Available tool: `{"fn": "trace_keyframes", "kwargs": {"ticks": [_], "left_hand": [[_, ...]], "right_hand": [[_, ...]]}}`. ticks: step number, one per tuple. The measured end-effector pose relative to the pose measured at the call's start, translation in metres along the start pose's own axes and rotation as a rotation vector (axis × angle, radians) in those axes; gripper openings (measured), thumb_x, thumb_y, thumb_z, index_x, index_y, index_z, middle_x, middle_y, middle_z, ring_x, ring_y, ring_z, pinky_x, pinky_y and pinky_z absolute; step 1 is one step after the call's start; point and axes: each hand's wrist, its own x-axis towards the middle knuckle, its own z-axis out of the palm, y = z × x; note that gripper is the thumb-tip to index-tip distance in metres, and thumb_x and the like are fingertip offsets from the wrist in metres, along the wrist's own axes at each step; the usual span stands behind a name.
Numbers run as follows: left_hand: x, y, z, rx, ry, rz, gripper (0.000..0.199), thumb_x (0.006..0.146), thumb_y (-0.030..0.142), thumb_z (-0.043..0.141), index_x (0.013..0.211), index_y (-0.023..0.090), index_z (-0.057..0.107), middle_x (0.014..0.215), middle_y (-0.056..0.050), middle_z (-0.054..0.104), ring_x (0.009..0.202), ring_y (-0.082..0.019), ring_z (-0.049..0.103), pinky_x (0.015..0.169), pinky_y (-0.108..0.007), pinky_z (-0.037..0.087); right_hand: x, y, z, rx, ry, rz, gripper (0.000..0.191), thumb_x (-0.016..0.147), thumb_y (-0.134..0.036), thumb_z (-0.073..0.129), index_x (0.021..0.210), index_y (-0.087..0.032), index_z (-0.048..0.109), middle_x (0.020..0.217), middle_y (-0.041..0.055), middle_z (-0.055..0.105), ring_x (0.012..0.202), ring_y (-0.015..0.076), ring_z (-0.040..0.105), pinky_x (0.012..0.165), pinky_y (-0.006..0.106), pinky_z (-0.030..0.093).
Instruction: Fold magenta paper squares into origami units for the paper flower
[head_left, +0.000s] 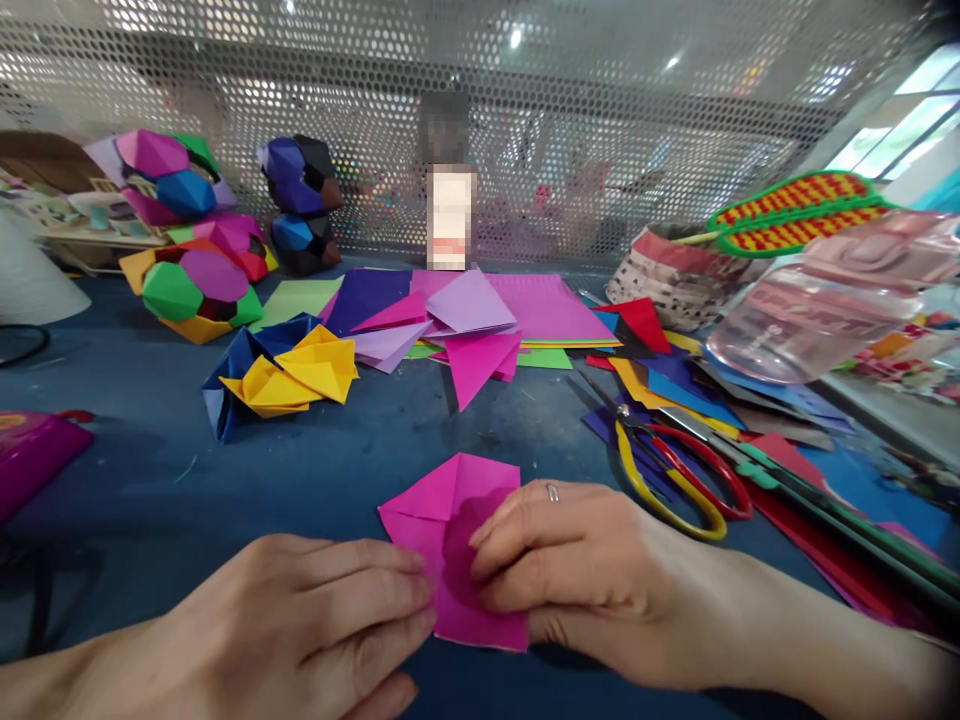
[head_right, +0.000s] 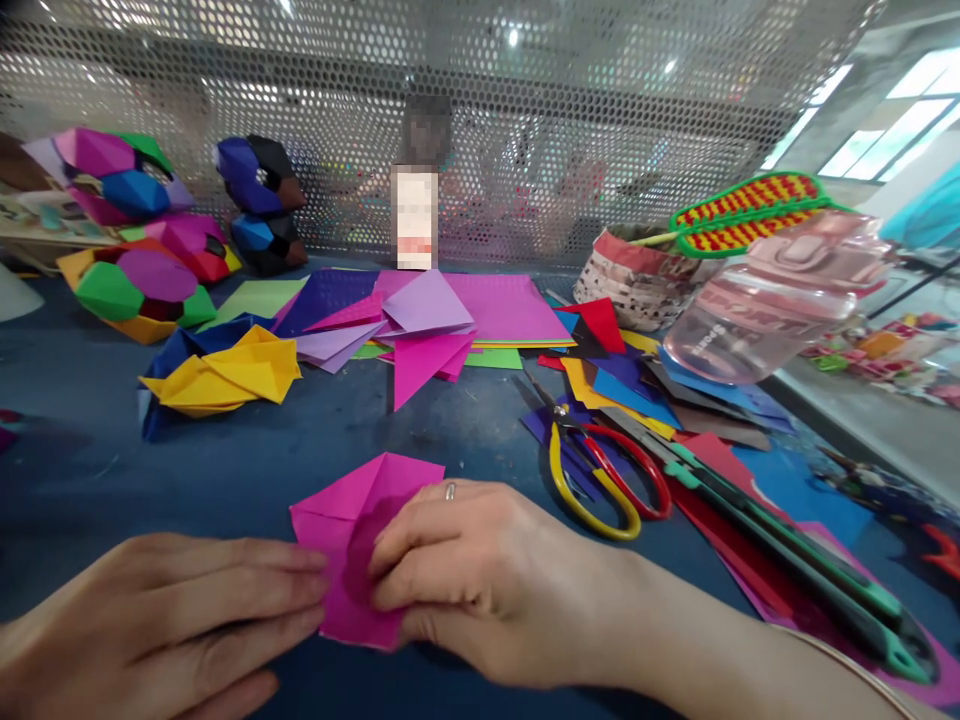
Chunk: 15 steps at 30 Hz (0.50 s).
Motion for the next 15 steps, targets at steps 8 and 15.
{"fn": "trace_keyframes", "kwargs": {"ticks": [8,15], "left_hand": [[0.010,-0.002,-0.012,-0.074,-0.080,0.019,0.028,0.106,0.018,0.039,0.102,0.016,0.067,0.094,0.000,0.078,0.078,-0.008,0.072,0.066,-0.013,0.055],[0.002,-0.002,-0.009,-0.078,-0.134,0.011,0.028,0.107,0.021,0.040,0.104,0.016,0.068,0.100,0.001,0.078,0.089,-0.009,0.072,0.068,-0.015,0.055]], "right_hand": [[0.008,-0.006,0.014,0.146,0.226,0.188,0.005,0.092,-0.013,0.071,0.092,-0.018,0.070,0.089,-0.0017,0.071,0.084,0.0093,0.063,0.083,0.023,0.048],[0.018,-0.015,0.025,0.006,0.315,0.507,0.021,0.090,-0.028,0.074,0.075,-0.021,0.062,0.073,-0.0059,0.062,0.073,0.0123,0.053,0.075,0.029,0.039]]}}
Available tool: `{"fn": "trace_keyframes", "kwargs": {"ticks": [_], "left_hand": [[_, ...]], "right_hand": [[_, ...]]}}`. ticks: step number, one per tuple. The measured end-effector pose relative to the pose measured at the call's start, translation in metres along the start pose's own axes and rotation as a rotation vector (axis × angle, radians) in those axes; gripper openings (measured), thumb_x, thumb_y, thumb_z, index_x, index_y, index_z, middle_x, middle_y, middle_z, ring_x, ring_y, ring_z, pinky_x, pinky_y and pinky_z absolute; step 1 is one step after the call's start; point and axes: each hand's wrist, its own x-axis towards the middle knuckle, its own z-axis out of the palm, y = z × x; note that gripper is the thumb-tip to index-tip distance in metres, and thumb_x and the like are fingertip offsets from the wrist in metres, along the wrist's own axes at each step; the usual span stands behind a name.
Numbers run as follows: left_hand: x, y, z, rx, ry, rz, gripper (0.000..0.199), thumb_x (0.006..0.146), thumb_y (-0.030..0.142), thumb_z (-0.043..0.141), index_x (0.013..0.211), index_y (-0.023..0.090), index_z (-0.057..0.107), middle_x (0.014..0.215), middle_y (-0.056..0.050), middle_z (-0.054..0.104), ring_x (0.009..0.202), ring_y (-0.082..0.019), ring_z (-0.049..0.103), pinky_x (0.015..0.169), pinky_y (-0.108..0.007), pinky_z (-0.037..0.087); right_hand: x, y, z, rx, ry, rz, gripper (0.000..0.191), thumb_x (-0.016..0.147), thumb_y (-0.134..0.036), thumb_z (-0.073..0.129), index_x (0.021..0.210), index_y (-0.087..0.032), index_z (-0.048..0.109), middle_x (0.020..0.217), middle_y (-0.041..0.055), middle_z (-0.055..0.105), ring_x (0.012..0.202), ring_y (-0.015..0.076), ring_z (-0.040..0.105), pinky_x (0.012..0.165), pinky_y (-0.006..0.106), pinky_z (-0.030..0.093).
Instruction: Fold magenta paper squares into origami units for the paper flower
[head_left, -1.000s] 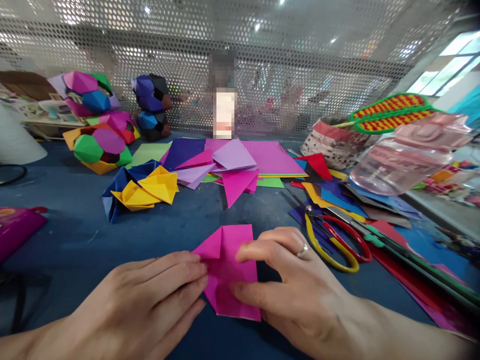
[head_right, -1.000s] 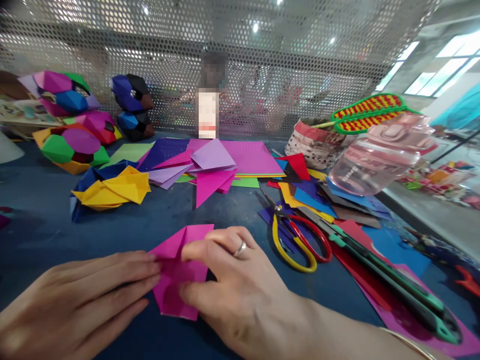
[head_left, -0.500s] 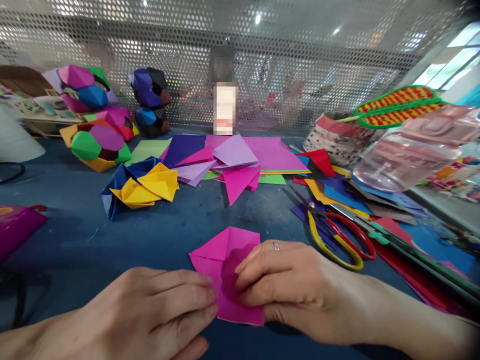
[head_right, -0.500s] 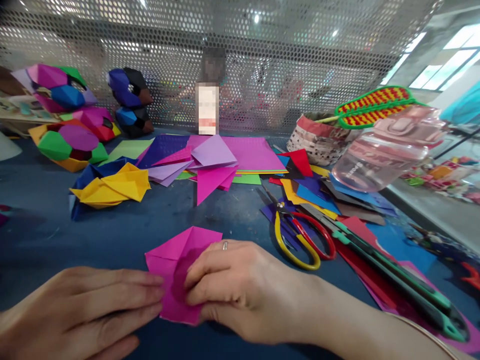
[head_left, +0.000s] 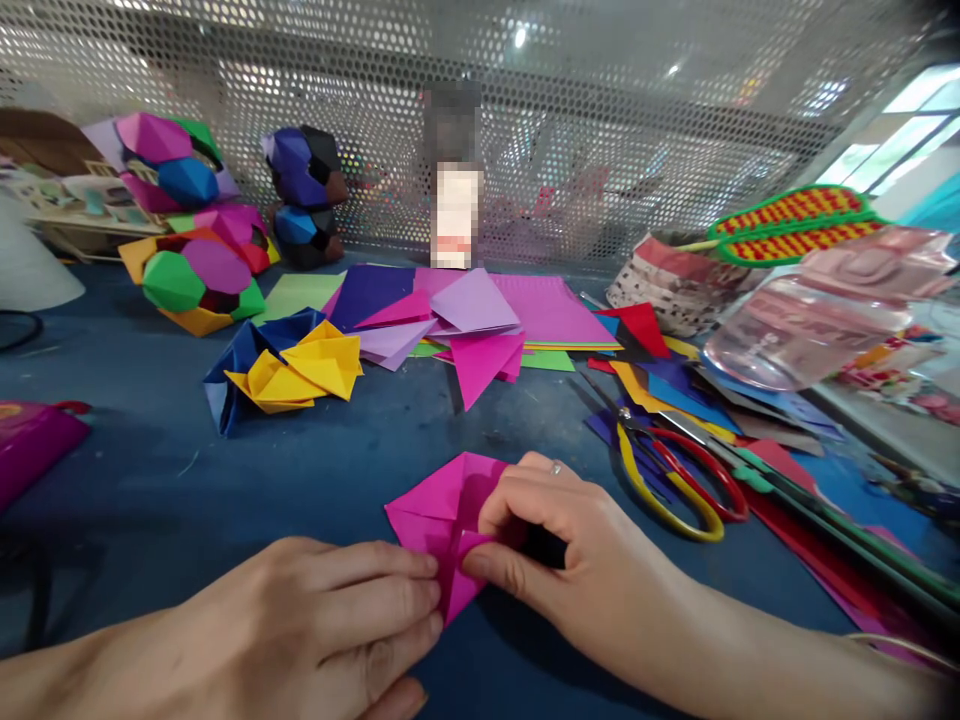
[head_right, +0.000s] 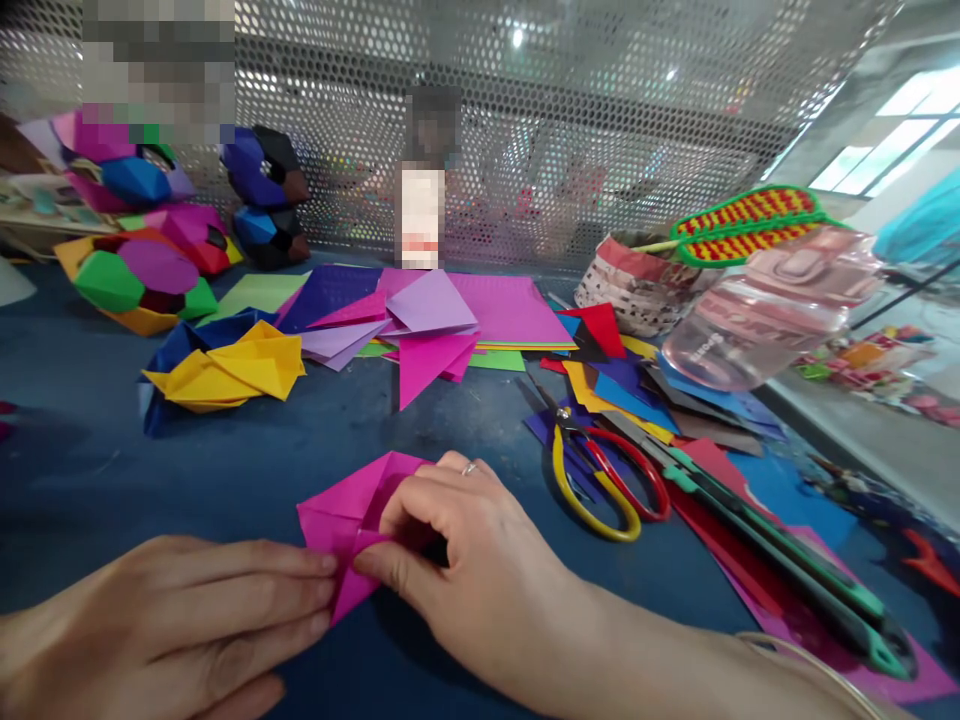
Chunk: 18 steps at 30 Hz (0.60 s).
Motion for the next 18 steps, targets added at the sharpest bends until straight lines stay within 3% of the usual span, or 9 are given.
{"fn": "trace_keyframes", "kwargs": {"ticks": [12,18], "left_hand": [[-0.0065,-0.0023,0.0051,0.002,0.049,0.005,0.026,0.103,0.018,0.045,0.106,0.015,0.071,0.096,-0.001,0.077,0.092,-0.013,0.072,0.067,-0.019,0.056],[-0.0045,-0.0032,0.0022,-0.013,-0.014,-0.030,0.025,0.104,0.021,0.045,0.109,0.016,0.069,0.098,-0.001,0.076,0.075,-0.011,0.070,0.058,-0.019,0.053]], "right_hand": [[0.0073,-0.0038,0.0021,-0.105,-0.034,0.127,0.023,0.083,-0.023,0.080,0.073,-0.021,0.059,0.072,-0.0053,0.060,0.074,0.0150,0.052,0.070,0.031,0.034],[0.0055,-0.0026,0.0025,-0.116,-0.028,0.117,0.022,0.084,-0.021,0.078,0.074,-0.021,0.058,0.074,-0.0051,0.060,0.076,0.0155,0.051,0.071,0.032,0.034]]}}
